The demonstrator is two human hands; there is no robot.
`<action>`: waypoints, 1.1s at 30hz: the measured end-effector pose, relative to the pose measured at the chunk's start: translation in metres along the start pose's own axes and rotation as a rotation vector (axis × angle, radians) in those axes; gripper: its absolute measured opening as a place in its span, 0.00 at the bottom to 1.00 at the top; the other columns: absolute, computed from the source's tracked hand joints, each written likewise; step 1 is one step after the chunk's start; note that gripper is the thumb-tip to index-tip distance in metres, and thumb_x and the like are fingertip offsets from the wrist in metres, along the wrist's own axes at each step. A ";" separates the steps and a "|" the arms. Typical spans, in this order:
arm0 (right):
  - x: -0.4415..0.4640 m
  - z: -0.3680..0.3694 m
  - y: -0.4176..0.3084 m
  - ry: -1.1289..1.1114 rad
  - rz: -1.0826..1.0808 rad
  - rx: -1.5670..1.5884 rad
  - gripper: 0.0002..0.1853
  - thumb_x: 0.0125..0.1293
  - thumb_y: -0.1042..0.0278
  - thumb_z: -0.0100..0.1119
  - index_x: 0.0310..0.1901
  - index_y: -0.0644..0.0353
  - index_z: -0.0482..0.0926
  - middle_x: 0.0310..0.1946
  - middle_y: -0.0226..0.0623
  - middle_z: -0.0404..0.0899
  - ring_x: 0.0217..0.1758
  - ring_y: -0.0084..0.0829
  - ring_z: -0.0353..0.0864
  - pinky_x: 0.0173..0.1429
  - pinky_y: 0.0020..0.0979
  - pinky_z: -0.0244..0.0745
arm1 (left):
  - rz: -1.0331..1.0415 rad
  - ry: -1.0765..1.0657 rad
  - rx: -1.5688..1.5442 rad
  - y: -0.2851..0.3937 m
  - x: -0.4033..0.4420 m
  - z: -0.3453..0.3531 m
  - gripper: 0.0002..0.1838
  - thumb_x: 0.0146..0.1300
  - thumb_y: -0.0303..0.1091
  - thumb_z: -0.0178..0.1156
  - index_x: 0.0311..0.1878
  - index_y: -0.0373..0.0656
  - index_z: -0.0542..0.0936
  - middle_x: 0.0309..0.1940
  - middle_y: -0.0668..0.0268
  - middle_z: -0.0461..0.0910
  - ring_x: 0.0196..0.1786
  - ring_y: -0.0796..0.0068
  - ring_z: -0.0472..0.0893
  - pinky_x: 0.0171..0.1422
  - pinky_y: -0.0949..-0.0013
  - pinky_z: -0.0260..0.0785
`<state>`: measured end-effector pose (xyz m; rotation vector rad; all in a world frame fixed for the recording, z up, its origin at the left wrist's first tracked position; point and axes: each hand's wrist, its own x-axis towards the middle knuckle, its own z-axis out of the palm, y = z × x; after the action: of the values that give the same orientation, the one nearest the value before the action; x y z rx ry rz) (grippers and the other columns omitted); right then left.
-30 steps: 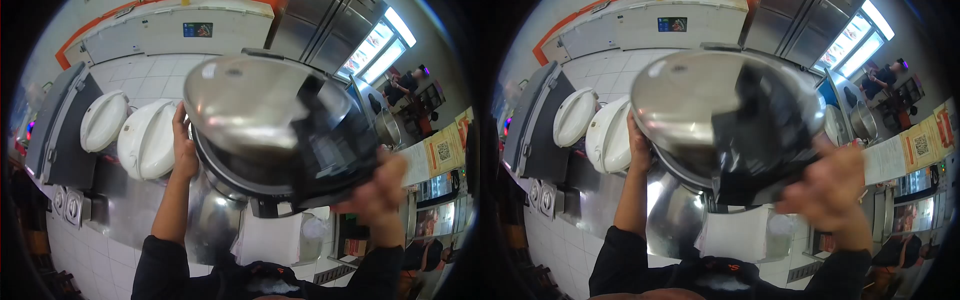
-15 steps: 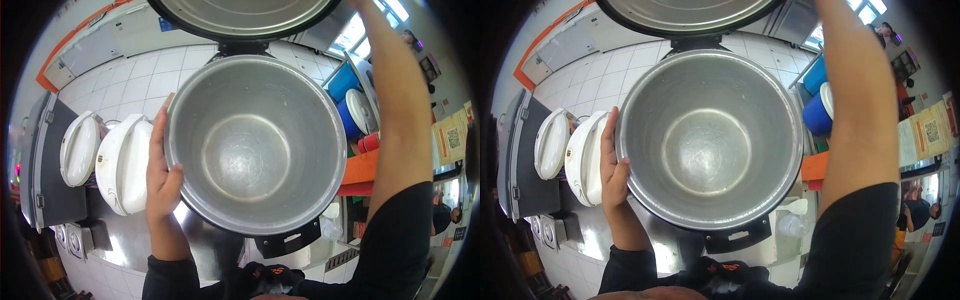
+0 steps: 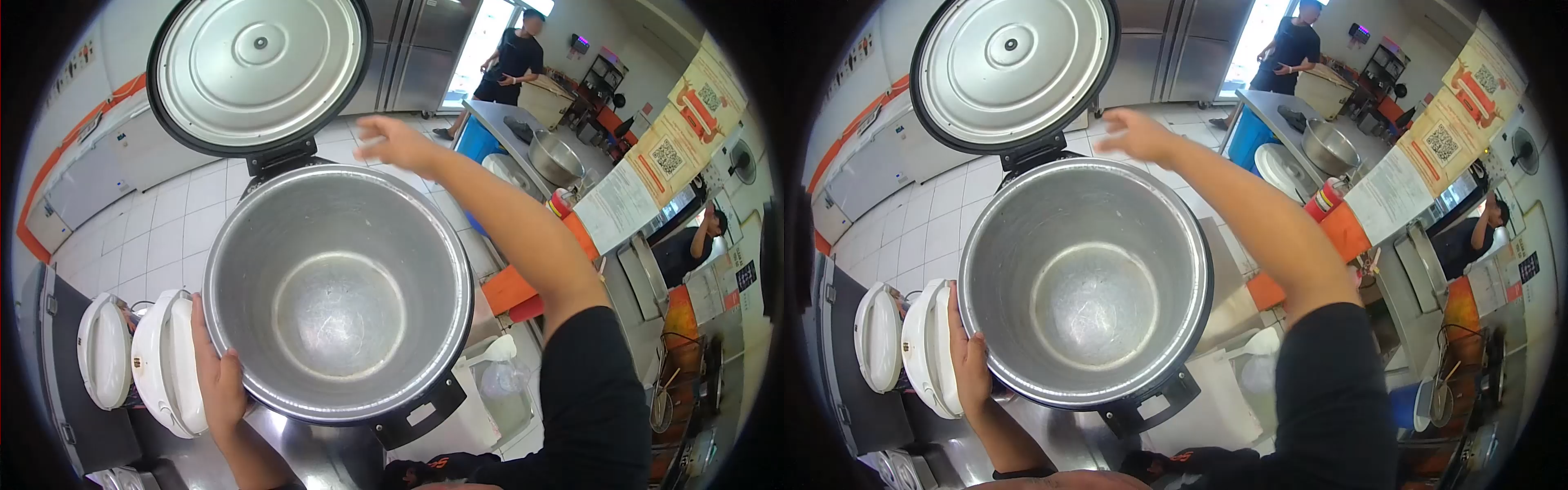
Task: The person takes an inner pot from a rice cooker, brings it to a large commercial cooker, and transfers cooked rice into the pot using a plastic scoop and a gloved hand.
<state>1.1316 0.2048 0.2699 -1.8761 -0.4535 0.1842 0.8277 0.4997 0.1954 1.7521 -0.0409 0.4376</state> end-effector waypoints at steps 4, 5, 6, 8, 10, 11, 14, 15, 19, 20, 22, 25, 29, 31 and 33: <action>-0.097 -0.017 -0.009 -0.051 0.107 -0.684 0.30 0.53 0.59 0.72 0.55 0.65 0.75 0.49 0.48 0.80 0.53 0.41 0.81 0.58 0.37 0.74 | 0.010 0.011 0.330 -0.002 -0.004 -0.009 0.45 0.63 0.53 0.53 0.74 0.29 0.54 0.75 0.47 0.53 0.77 0.52 0.52 0.79 0.56 0.39; -0.113 -0.022 -0.006 -0.105 0.070 -0.789 0.29 0.53 0.60 0.72 0.54 0.65 0.75 0.48 0.49 0.81 0.52 0.42 0.81 0.57 0.38 0.74 | 0.025 0.011 0.369 0.000 -0.004 -0.008 0.45 0.63 0.54 0.54 0.73 0.29 0.55 0.75 0.47 0.53 0.77 0.52 0.52 0.79 0.56 0.40; -0.123 -0.021 -0.008 -0.112 0.070 -0.782 0.29 0.53 0.60 0.72 0.54 0.65 0.75 0.48 0.49 0.81 0.52 0.42 0.81 0.57 0.38 0.74 | 0.018 0.012 0.376 0.001 -0.003 -0.007 0.45 0.63 0.54 0.54 0.73 0.29 0.55 0.75 0.47 0.53 0.77 0.52 0.52 0.79 0.56 0.40; -0.142 -0.020 -0.015 -0.050 0.230 -0.718 0.26 0.52 0.63 0.71 0.52 0.66 0.76 0.46 0.52 0.81 0.52 0.44 0.81 0.57 0.38 0.74 | -0.012 0.051 0.142 -0.001 -0.001 0.001 0.47 0.60 0.56 0.57 0.73 0.30 0.57 0.75 0.47 0.52 0.77 0.53 0.52 0.80 0.55 0.39; -0.141 -0.020 -0.005 -0.027 0.239 -0.680 0.26 0.53 0.63 0.71 0.51 0.67 0.76 0.45 0.53 0.81 0.52 0.45 0.81 0.57 0.38 0.74 | -0.012 0.076 0.031 -0.003 0.002 0.006 0.49 0.58 0.58 0.59 0.72 0.30 0.57 0.74 0.46 0.55 0.76 0.53 0.55 0.79 0.55 0.43; -0.140 -0.019 -0.007 -0.004 0.241 -0.655 0.26 0.54 0.63 0.71 0.51 0.67 0.75 0.44 0.54 0.81 0.52 0.45 0.81 0.56 0.38 0.74 | -0.008 0.110 -0.090 -0.003 0.005 0.009 0.51 0.55 0.59 0.60 0.72 0.30 0.58 0.73 0.46 0.57 0.75 0.54 0.58 0.78 0.55 0.46; -0.137 -0.011 -0.022 0.134 0.179 -0.604 0.24 0.56 0.65 0.69 0.50 0.69 0.75 0.42 0.53 0.82 0.48 0.43 0.83 0.52 0.38 0.75 | -0.053 0.105 -0.336 0.007 0.015 0.009 0.48 0.56 0.59 0.57 0.71 0.31 0.58 0.66 0.47 0.66 0.68 0.57 0.69 0.72 0.58 0.60; -0.136 -0.014 -0.033 0.147 0.172 -0.592 0.24 0.56 0.65 0.69 0.50 0.69 0.75 0.42 0.53 0.82 0.48 0.43 0.83 0.52 0.38 0.75 | -0.040 0.096 -0.326 0.015 0.020 0.007 0.48 0.56 0.59 0.57 0.71 0.31 0.58 0.66 0.47 0.66 0.68 0.57 0.69 0.72 0.58 0.60; -0.147 -0.033 -0.098 0.137 0.192 -0.171 0.22 0.57 0.68 0.68 0.51 0.70 0.75 0.42 0.49 0.81 0.44 0.37 0.82 0.47 0.38 0.76 | -0.018 0.155 -0.659 0.076 0.034 0.001 0.46 0.55 0.55 0.60 0.67 0.28 0.59 0.58 0.47 0.72 0.59 0.58 0.76 0.66 0.61 0.69; -0.154 -0.039 -0.109 0.203 0.149 -0.142 0.22 0.58 0.69 0.67 0.51 0.71 0.75 0.43 0.48 0.81 0.43 0.35 0.82 0.46 0.37 0.76 | 0.079 0.137 -0.628 0.092 0.035 -0.003 0.45 0.55 0.53 0.59 0.68 0.27 0.58 0.58 0.46 0.72 0.59 0.57 0.76 0.66 0.61 0.69; -0.177 -0.061 -0.125 0.271 -0.057 -0.086 0.22 0.59 0.68 0.66 0.54 0.68 0.73 0.43 0.46 0.80 0.43 0.32 0.81 0.47 0.36 0.77 | 0.248 0.139 -0.558 0.131 0.023 -0.007 0.44 0.56 0.49 0.58 0.68 0.26 0.58 0.59 0.45 0.70 0.61 0.56 0.75 0.67 0.62 0.67; -0.267 -0.086 -0.178 0.411 -0.215 0.000 0.26 0.60 0.66 0.65 0.59 0.66 0.72 0.46 0.39 0.78 0.48 0.28 0.79 0.53 0.31 0.74 | 0.507 0.234 -0.423 0.184 -0.017 0.005 0.42 0.56 0.44 0.59 0.69 0.25 0.59 0.65 0.45 0.67 0.68 0.55 0.69 0.71 0.60 0.62; -0.413 -0.119 -0.230 0.850 -0.419 -0.203 0.32 0.60 0.64 0.66 0.64 0.65 0.69 0.49 0.36 0.78 0.51 0.26 0.77 0.59 0.27 0.69 | 0.769 0.227 -0.290 0.223 -0.067 0.033 0.40 0.55 0.39 0.57 0.69 0.26 0.60 0.65 0.46 0.67 0.68 0.56 0.69 0.72 0.60 0.60; -0.501 -0.148 -0.241 1.079 -0.380 -0.342 0.33 0.61 0.63 0.65 0.66 0.65 0.67 0.50 0.36 0.78 0.51 0.26 0.77 0.60 0.28 0.69 | 0.831 0.176 -0.273 0.244 -0.088 0.062 0.40 0.55 0.37 0.57 0.69 0.27 0.60 0.66 0.47 0.67 0.69 0.56 0.68 0.73 0.60 0.59; -0.602 -0.173 -0.251 1.201 -0.342 -0.491 0.34 0.61 0.62 0.65 0.67 0.65 0.66 0.50 0.37 0.77 0.51 0.27 0.77 0.60 0.28 0.69 | 0.861 0.104 -0.284 0.263 -0.112 0.099 0.39 0.54 0.35 0.56 0.70 0.28 0.60 0.66 0.47 0.67 0.69 0.56 0.68 0.74 0.61 0.58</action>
<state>0.5866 -0.1131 0.5081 -1.9567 0.0501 -1.3174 0.6814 0.3206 0.3911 1.3588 -0.7647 1.0836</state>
